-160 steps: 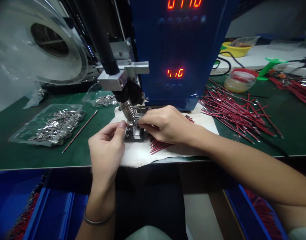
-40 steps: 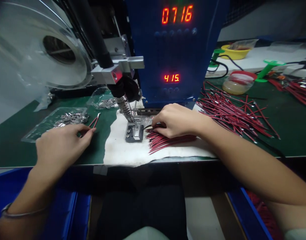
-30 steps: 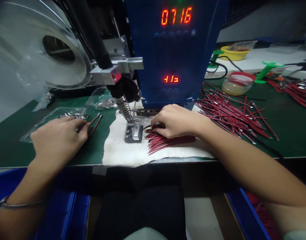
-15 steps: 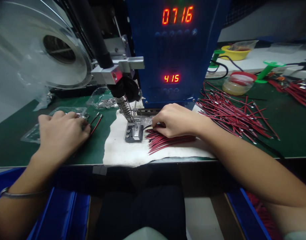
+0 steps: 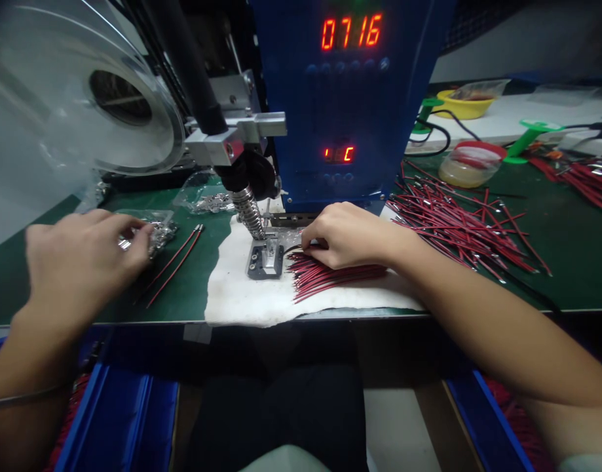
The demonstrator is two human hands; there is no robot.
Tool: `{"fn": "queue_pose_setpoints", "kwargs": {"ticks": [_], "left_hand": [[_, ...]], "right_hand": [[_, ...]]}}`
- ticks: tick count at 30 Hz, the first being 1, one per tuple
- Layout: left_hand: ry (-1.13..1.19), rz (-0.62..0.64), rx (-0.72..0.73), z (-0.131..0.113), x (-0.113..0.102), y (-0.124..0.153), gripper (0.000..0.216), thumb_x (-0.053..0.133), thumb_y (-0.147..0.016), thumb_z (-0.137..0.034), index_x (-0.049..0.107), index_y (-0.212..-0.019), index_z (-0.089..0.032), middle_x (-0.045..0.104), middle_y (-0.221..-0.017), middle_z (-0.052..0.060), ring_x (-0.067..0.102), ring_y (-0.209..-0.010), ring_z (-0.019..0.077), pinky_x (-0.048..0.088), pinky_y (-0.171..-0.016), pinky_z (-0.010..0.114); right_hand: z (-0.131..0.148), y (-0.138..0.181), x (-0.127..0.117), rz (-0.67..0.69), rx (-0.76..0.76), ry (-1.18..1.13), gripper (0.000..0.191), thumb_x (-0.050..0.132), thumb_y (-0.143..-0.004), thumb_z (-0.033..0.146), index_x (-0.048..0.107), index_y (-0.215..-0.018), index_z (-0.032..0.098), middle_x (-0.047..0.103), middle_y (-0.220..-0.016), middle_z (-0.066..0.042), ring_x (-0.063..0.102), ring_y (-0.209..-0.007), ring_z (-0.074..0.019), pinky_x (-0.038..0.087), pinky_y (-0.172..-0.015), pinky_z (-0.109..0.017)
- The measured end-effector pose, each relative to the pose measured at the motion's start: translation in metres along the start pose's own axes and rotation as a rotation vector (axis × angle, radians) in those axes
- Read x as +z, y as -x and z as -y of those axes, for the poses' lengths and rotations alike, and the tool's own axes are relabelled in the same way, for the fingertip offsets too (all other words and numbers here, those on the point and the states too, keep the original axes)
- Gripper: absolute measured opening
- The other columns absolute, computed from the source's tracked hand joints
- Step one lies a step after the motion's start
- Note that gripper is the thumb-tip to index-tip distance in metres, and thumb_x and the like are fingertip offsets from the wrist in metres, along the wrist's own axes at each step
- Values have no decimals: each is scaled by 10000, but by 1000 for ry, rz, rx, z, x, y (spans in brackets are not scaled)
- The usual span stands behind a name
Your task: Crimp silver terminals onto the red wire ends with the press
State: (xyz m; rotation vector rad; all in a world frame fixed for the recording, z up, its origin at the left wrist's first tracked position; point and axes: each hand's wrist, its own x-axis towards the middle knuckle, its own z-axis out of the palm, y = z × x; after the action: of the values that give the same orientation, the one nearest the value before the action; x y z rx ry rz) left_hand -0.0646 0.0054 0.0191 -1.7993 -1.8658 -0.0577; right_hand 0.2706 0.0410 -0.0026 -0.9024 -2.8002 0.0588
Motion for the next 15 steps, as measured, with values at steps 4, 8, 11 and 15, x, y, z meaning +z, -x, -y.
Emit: {"fn": "queue_pose_setpoints", "kwargs": {"ticks": [4,8,11,15], "left_hand": [[-17,162,-133,27,3,-12,425,394,-891,-459,684,-989,-165,670,-887,133,551,-797,277,243,-705,363],[37,317,-163,42,12,-18,412,475,-830,-507,723,-982,-215,620,-752,99,526,-751,288,302,-724,378],[108,317,-144,43,22,-18,416,541,-800,-561,740,-932,-221,564,-678,63,494,-702,261,347,-757,387],[180,266,-178,42,32,-18,310,648,-770,-528,754,-831,-243,451,-580,16,441,-637,214,390,-785,407]], "right_hand": [[-1,0,1,-17,-28,-6,177,574,-834,209,747,-870,207,744,-800,-20,653,-677,-149,407,-627,-249],[0,0,0,1,-13,-9,180,555,-836,200,733,-860,201,731,-796,-15,646,-680,-143,408,-639,-246],[1,0,-1,21,11,-18,169,546,-829,192,713,-851,196,711,-784,-4,631,-675,-135,406,-645,-243],[1,-1,-1,1,-3,-53,139,548,-812,183,685,-840,186,680,-782,-1,598,-675,-124,398,-647,-238]]}}
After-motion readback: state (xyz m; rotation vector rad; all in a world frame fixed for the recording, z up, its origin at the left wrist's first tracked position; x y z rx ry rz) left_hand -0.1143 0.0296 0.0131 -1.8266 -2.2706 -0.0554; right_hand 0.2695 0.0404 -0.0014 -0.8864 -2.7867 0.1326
